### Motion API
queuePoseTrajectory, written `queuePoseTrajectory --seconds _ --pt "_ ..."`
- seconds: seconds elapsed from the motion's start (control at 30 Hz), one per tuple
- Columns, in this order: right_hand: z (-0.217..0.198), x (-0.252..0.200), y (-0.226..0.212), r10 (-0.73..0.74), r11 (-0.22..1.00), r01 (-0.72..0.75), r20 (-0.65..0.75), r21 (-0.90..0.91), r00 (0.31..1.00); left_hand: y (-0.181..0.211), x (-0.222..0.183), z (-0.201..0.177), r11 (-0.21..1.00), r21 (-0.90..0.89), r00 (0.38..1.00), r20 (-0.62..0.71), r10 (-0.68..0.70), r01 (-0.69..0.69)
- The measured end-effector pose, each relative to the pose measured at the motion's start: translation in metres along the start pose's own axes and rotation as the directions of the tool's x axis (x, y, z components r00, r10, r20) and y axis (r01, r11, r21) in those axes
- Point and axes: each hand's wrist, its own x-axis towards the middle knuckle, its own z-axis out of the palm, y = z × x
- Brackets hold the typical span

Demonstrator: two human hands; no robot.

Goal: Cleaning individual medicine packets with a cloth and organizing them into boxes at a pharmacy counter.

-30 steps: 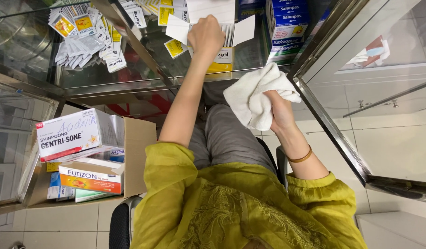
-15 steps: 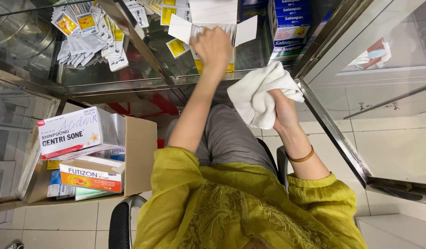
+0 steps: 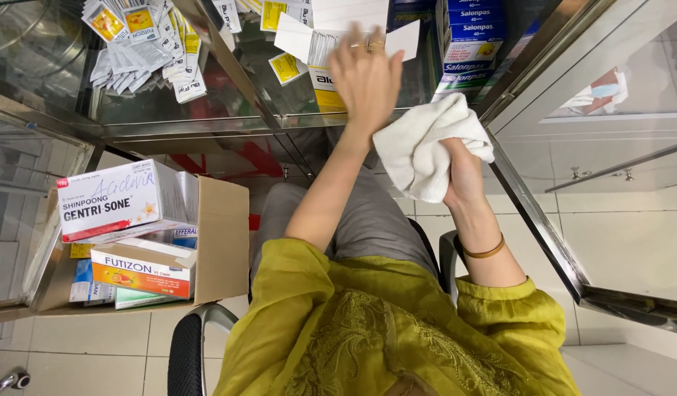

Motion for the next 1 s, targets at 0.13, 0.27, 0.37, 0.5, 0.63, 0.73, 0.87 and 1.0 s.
queuePoseTrajectory --seconds 0.13,0.27,0.37,0.5,0.63,0.73,0.87,1.0 --pt "-0.006 0.001 0.002 -0.022 1.000 0.022 0.049 -0.006 0.999 -0.011 -0.005 -0.014 0.950 0.278 0.989 -0.043 -0.139 0.145" --pt "0.000 -0.001 0.001 -0.008 1.000 0.009 0.044 -0.023 0.999 -0.033 -0.030 -0.006 0.997 0.039 0.997 0.044 -0.065 0.063" --pt "-0.002 0.001 -0.003 0.018 1.000 -0.018 0.024 0.005 1.000 -0.063 -0.060 -0.012 0.973 -0.228 0.938 -0.343 -0.047 -0.034" --pt "-0.008 0.005 0.001 0.024 1.000 -0.024 0.000 0.019 1.000 -0.132 -0.110 0.022 0.874 -0.471 0.872 -0.372 -0.318 0.118" --pt "-0.005 0.006 0.009 0.071 0.997 -0.071 0.011 0.015 0.997 -0.157 -0.109 0.038 0.982 -0.116 0.988 0.009 -0.152 0.152" --pt "-0.005 0.007 0.015 0.089 0.996 -0.090 0.020 0.022 0.996 -0.164 -0.070 0.033 0.967 0.241 0.991 0.081 -0.104 0.082" --pt "-0.004 0.008 0.015 0.096 0.995 -0.096 0.002 0.018 0.995 -0.201 -0.043 0.072 0.992 0.066 0.978 0.173 -0.120 0.110" --pt "-0.010 0.014 0.019 0.132 0.991 -0.132 0.000 0.037 0.991 -0.204 -0.052 0.084 0.965 0.261 0.989 0.137 -0.055 0.017"
